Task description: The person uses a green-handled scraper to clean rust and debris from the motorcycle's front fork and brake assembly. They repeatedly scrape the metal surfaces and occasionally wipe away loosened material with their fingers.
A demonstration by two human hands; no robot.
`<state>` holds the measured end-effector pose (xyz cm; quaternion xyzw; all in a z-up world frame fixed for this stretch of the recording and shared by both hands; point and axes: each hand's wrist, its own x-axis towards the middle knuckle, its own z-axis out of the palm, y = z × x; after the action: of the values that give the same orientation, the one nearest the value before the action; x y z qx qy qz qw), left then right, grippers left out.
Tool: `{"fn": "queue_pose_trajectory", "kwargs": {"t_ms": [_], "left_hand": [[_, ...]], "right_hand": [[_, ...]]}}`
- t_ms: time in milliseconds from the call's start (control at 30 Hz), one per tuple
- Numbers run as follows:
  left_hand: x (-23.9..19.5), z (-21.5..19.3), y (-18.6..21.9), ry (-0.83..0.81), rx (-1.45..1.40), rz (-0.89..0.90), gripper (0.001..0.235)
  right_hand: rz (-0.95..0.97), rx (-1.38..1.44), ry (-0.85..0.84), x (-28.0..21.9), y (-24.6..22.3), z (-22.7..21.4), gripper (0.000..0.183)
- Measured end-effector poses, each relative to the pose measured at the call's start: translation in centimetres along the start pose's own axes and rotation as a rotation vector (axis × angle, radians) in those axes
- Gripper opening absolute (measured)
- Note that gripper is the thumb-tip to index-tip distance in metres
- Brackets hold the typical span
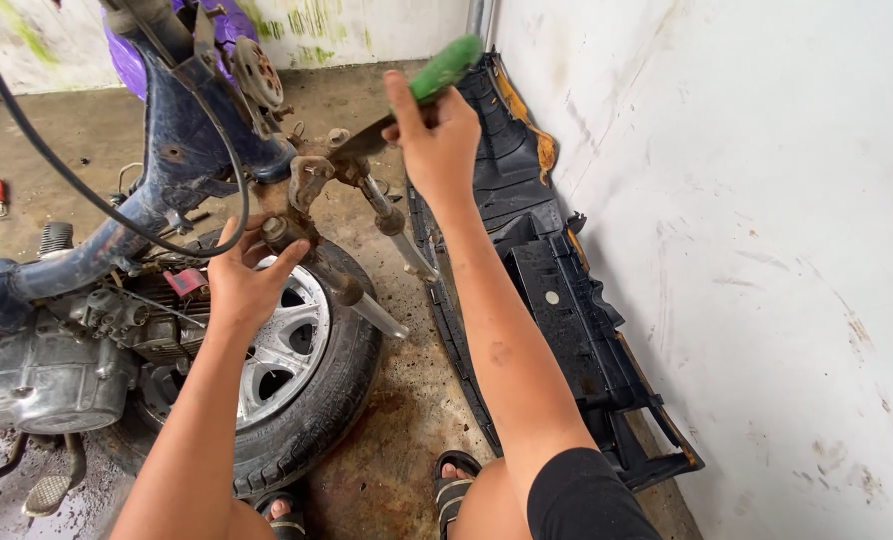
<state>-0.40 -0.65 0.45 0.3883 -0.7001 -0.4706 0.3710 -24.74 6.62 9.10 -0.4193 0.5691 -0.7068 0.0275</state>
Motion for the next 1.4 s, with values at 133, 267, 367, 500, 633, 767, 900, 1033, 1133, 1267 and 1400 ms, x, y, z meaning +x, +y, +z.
{"fn": "queue_pose_trajectory", "kwargs": {"t_ms": [133, 267, 367, 500, 633, 767, 900, 1033, 1133, 1267, 1400], "left_hand": [[0.0, -0.1, 0.2, -0.011, -0.001, -0.015, 0.051], [0.1, -0.4, -0.7, -0.039, -0.025, 0.054, 0.050], [-0.4, -0.8, 0.5, -0.063, -0.058, 0.117, 0.048], [0.4, -0.9, -0.3, -0.091, -0.059, 0.140, 0.045], [0.7, -1.0, -0.5, -0.101, -0.047, 0.166, 0.044], [0.7, -1.1, -0.7, -0.110, -0.062, 0.179, 0.045], [0.6, -1.2, -0.4, -0.103, -0.060, 0.156, 0.049], [0.7, -1.2, -0.5, -0.116, -0.070, 0.161, 0.049], [0.9, -1.2, -0.7, -0.104, -0.077, 0.149, 0.047], [0.4, -1.2, -0.1, -0.094, -0.081, 0.139, 0.047], [0.5, -1.0, -0.5, -0.085, -0.083, 0.147, 0.047]], "right_hand": [[0.287, 0.149, 0.189, -0.6, -0.3, 0.6, 0.044], [0.536, 0.369, 0.238, -0.9, 3.9, 1.4, 0.052], [0.557, 0.408, 0.213, -0.6, 7.2, 1.9, 0.062], [0.612, 0.454, 0.194, -0.5, 9.2, 1.7, 0.056], [0.685, 0.477, 0.182, -0.5, 9.9, 1.5, 0.051], [0.725, 0.475, 0.180, 0.0, 10.8, 1.7, 0.055], [0.777, 0.480, 0.176, -0.1, 12.0, 2.2, 0.056], [0.784, 0.504, 0.182, -0.1, 13.7, 2.5, 0.055], [0.817, 0.493, 0.190, 0.1, 14.1, 2.6, 0.054], [0.872, 0.515, 0.173, -0.2, 15.1, 3.0, 0.054], [0.886, 0.526, 0.176, -0.2, 15.3, 4.2, 0.054]]}}
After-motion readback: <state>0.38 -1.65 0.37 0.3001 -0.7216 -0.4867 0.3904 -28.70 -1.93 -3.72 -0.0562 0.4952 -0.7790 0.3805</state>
